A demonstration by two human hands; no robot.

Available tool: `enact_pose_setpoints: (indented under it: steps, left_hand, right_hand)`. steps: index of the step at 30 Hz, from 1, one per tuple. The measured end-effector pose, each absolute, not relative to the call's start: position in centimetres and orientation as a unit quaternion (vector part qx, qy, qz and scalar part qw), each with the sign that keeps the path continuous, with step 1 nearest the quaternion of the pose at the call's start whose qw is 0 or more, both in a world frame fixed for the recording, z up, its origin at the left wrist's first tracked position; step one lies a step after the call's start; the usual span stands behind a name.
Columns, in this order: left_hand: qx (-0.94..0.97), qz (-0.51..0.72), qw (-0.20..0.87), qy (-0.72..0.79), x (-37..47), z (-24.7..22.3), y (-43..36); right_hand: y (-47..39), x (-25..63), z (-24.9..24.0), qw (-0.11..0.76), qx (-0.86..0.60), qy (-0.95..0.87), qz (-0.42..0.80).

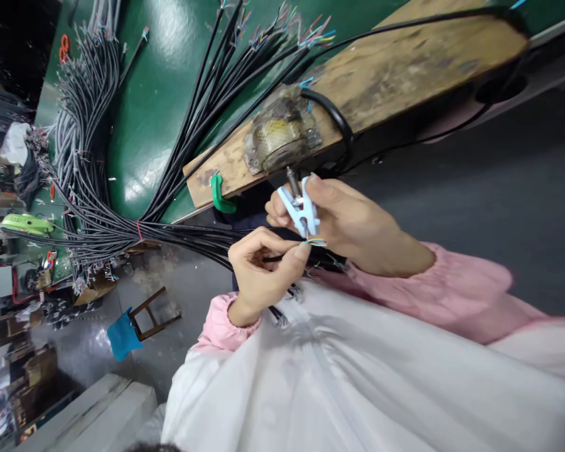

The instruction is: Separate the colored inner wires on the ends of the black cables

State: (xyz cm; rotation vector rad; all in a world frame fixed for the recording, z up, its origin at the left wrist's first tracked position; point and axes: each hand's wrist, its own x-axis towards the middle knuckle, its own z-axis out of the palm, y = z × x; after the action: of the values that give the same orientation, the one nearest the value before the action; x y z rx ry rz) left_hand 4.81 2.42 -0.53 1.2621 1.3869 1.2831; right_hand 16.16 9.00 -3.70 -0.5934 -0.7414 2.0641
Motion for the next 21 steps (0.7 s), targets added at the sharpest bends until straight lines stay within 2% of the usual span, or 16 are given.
enact_pose_setpoints:
  steps: [9,14,18,21]
  left_hand:
    - [0.494,0.506,0.416,0.572,5.1,-0.6,2.7]
    - [0.500,0.480,0.429,0.579,4.6,-1.1,2.2]
    - [0.558,0.459,0.428,0.543,3.7,-2.0,1.6]
    - [0.644,0.442,0.388,0.489,2.6,-2.0,1.5]
  right_hand:
    - [9.1,15.6,-4.8,0.432,-0.268,-0.307,0.805]
    - [8.5,16.0,-6.9,0.399,-0.289,-0.343,0.800]
    - [7.0,16.7,-7.9,0.408,-0.340,-0.363,0.766]
    - [5.9,17.2,-8.0,0.402,-0.349,-0.401,0.745]
